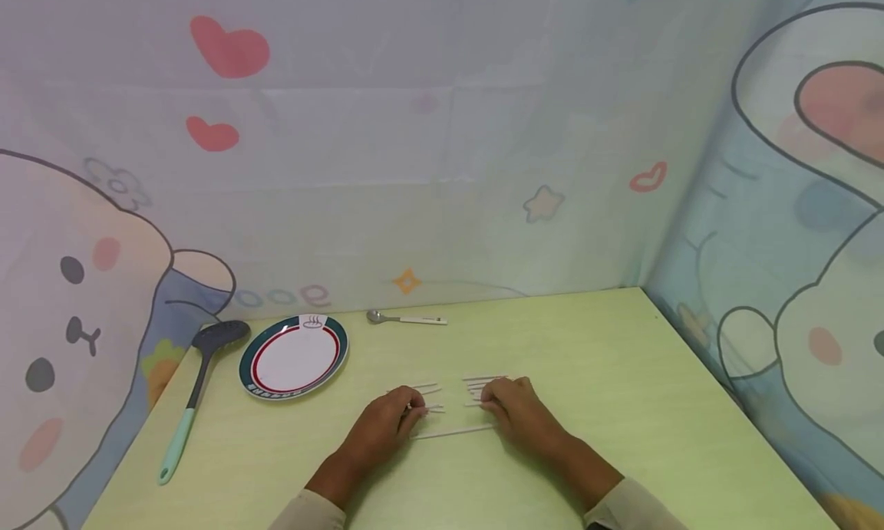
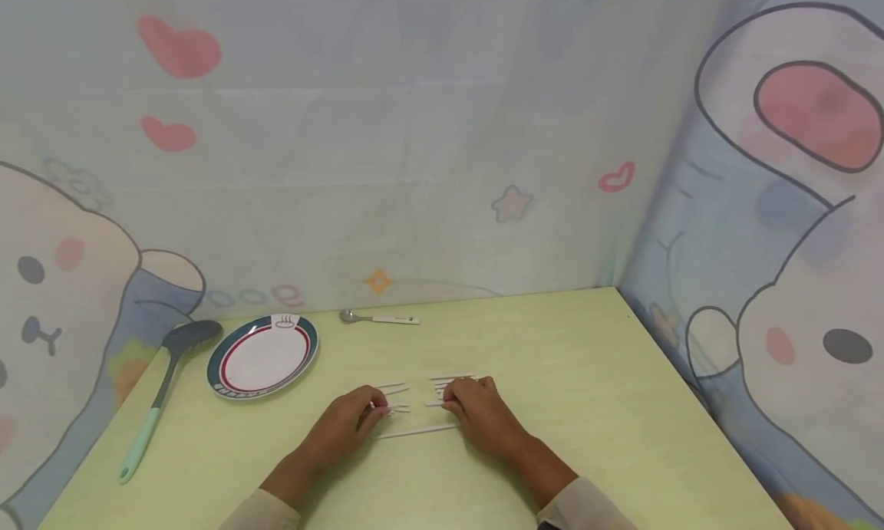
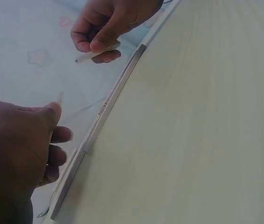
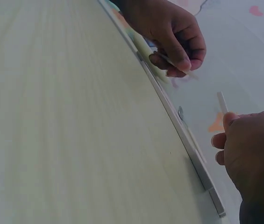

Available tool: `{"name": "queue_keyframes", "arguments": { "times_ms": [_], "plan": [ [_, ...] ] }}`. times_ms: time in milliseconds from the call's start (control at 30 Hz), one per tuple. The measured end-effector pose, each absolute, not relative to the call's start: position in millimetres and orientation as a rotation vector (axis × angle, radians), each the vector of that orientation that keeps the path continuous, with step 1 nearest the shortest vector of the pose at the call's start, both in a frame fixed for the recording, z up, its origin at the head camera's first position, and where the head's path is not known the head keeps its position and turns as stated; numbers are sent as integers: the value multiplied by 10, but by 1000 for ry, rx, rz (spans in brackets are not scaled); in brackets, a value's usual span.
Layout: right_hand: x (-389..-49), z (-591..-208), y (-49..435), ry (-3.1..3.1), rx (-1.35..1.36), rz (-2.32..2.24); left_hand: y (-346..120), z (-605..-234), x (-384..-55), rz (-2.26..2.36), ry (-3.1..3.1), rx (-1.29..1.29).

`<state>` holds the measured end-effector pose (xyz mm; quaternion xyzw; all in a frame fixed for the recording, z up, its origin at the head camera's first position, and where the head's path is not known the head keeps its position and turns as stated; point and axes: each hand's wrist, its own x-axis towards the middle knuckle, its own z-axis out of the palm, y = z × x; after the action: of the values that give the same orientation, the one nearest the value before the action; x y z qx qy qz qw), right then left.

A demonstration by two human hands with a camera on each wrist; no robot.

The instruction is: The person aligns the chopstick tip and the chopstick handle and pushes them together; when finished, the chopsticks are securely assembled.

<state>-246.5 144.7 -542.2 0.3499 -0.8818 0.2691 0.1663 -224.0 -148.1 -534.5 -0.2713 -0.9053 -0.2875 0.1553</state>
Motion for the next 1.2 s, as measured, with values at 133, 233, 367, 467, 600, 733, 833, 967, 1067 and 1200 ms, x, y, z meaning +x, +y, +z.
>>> {"name": "queue_keyframes", "arguments": {
  "times_ms": [133,233,367,467,600,733,833,967,1067,1200],
  "plan": [
    [-2433,-5393,1410,-2516,1063,845,-1464,-5318,-2213,-840,-2610,-793],
    [-2401,-5390,1392,-2541,1089,884,-1456,-5322,-2202,-769,-2537,-872],
    [-2375,-5408,1367,-2448,1137,836,-1449,-5335,-2194,-678,-2453,-921],
    [-2367,-5420,1345,-2352,1163,804,-1439,-5344,-2187,-692,-2442,-939],
    [-2359,-5430,1320,-2292,1171,781,-1416,-5356,-2178,-709,-2392,-977],
    [-2355,-5440,1313,-2268,1174,769,-1396,-5354,-2166,-715,-2332,-996],
    [-2362,-5451,1312,-2260,1184,768,-1385,-5341,-2160,-725,-2330,-999],
    [-2373,-5458,1313,-2264,1196,775,-1373,-5324,-2162,-720,-2341,-1011],
    [-2375,-5460,1317,-2273,1201,788,-1365,-5312,-2164,-720,-2342,-1024],
    [-2367,-5458,1318,-2283,1204,796,-1360,-5301,-2162,-730,-2338,-1039]
  ]
}}
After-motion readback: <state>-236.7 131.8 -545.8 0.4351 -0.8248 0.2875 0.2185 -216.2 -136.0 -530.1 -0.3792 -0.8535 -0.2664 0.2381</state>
